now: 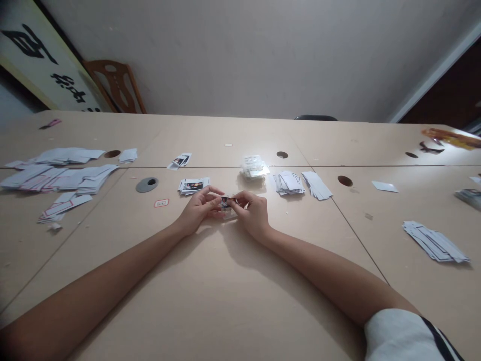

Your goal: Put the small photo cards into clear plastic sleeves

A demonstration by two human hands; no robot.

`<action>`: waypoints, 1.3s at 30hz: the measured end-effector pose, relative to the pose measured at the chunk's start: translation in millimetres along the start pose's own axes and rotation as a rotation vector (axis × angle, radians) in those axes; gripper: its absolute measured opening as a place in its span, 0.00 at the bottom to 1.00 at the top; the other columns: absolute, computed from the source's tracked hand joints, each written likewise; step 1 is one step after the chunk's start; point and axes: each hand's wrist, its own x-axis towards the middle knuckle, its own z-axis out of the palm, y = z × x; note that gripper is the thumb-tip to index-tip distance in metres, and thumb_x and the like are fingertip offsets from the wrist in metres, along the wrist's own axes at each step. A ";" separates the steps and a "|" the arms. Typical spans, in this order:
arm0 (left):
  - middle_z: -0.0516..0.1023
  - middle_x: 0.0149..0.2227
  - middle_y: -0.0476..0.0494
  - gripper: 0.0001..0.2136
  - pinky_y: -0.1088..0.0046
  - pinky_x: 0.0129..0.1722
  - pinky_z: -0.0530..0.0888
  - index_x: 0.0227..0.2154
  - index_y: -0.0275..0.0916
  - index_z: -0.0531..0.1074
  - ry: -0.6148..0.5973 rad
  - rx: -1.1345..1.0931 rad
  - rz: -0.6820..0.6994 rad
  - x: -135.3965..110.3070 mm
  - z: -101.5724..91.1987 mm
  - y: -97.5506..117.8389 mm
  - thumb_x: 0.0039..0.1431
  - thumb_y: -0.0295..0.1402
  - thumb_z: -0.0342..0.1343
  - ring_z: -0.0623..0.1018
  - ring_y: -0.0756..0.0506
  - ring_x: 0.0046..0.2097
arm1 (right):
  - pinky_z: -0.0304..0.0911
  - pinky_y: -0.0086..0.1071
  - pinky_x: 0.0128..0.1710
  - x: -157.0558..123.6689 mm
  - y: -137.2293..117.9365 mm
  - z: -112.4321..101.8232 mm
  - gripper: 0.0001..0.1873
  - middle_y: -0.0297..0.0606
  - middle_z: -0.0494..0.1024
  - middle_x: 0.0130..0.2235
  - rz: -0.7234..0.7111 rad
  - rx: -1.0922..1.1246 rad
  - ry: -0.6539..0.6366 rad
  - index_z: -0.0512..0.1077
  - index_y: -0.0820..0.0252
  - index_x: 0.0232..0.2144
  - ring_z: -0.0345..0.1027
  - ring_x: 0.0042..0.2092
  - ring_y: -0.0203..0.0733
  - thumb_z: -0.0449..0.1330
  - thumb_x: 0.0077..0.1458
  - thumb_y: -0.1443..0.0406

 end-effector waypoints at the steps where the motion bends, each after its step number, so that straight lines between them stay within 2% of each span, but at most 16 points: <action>1: 0.77 0.33 0.45 0.20 0.70 0.35 0.78 0.39 0.37 0.67 0.001 0.000 0.001 0.1 -0.1 -0.2 0.48 0.44 0.65 0.78 0.49 0.33 | 0.57 0.27 0.25 0.1 0.4 0.0 0.06 0.32 0.75 0.22 0.000 -0.002 0.000 0.75 0.60 0.24 0.63 0.23 0.33 0.64 0.51 0.64; 39: 0.76 0.32 0.47 0.19 0.72 0.33 0.77 0.37 0.36 0.68 0.004 0.023 0.014 -0.1 2.6 3.0 0.47 0.41 0.66 0.77 0.49 0.32 | 0.56 0.28 0.24 3.4 0.6 -0.4 0.08 0.32 0.73 0.22 0.033 0.044 -0.010 0.76 0.61 0.26 0.60 0.23 0.33 0.63 0.51 0.62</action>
